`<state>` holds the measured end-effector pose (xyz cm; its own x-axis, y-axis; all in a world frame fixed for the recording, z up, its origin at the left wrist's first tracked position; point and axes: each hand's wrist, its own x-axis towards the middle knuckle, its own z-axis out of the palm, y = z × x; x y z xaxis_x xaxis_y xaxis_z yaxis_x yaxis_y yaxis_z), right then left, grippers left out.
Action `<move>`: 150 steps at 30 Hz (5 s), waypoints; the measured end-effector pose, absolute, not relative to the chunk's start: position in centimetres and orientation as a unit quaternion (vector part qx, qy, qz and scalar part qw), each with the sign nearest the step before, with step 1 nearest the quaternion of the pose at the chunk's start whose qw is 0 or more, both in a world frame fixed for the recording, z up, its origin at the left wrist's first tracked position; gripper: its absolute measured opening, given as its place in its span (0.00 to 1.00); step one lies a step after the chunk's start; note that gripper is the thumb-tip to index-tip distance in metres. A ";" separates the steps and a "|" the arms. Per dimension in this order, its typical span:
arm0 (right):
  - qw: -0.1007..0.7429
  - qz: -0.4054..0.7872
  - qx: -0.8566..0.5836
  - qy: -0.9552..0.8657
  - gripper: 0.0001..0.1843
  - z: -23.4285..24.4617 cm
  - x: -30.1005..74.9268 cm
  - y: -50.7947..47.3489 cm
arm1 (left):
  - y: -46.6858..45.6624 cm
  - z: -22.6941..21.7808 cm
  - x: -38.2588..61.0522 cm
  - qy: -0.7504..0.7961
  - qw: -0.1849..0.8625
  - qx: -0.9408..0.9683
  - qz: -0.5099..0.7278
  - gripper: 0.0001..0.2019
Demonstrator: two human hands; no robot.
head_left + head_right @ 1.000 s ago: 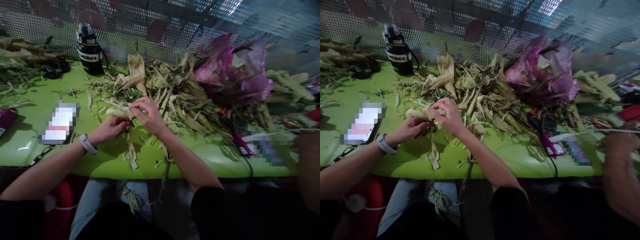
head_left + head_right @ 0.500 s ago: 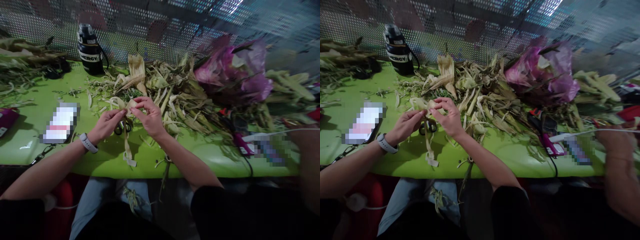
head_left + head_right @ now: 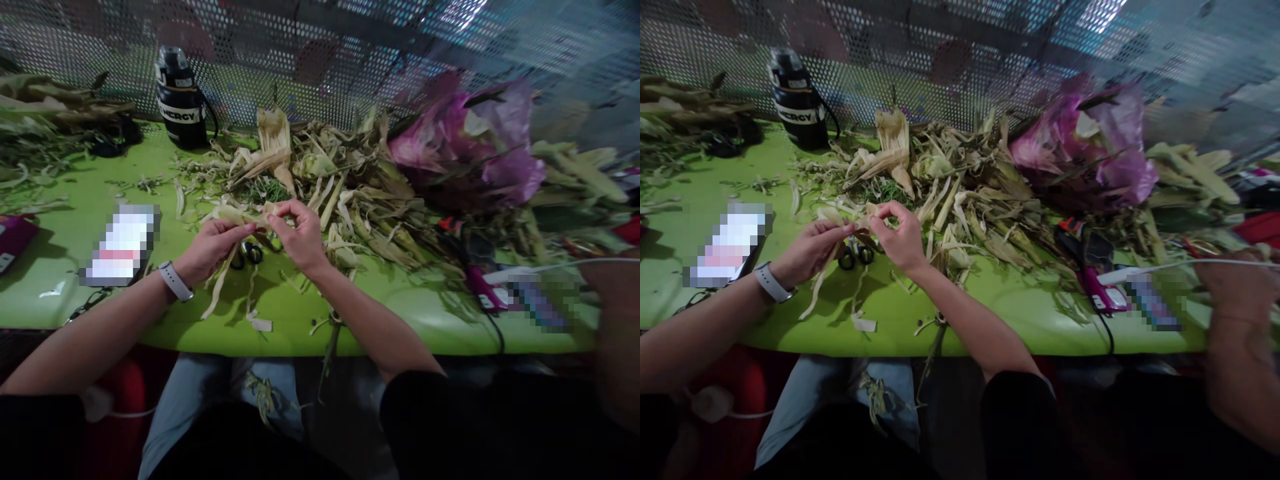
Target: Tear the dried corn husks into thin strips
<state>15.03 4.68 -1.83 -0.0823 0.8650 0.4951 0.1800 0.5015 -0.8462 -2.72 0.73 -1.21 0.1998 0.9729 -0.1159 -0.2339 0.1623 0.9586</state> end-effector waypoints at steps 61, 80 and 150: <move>0.374 -0.050 -0.181 -0.908 0.12 -3.5 14.8 3.2 | 0.5 -1.3 -1.5 0.394 0.725 0.301 0.478 0.12; 0.482 0.084 -0.123 -0.863 0.04 -3.0 15.5 4.4 | 0.8 0.1 -3.1 0.351 0.725 0.345 0.481 0.17; 0.420 0.354 -0.420 -0.723 0.20 -3.9 13.9 3.1 | 0.5 -1.4 -3.5 0.489 0.488 0.532 0.490 0.15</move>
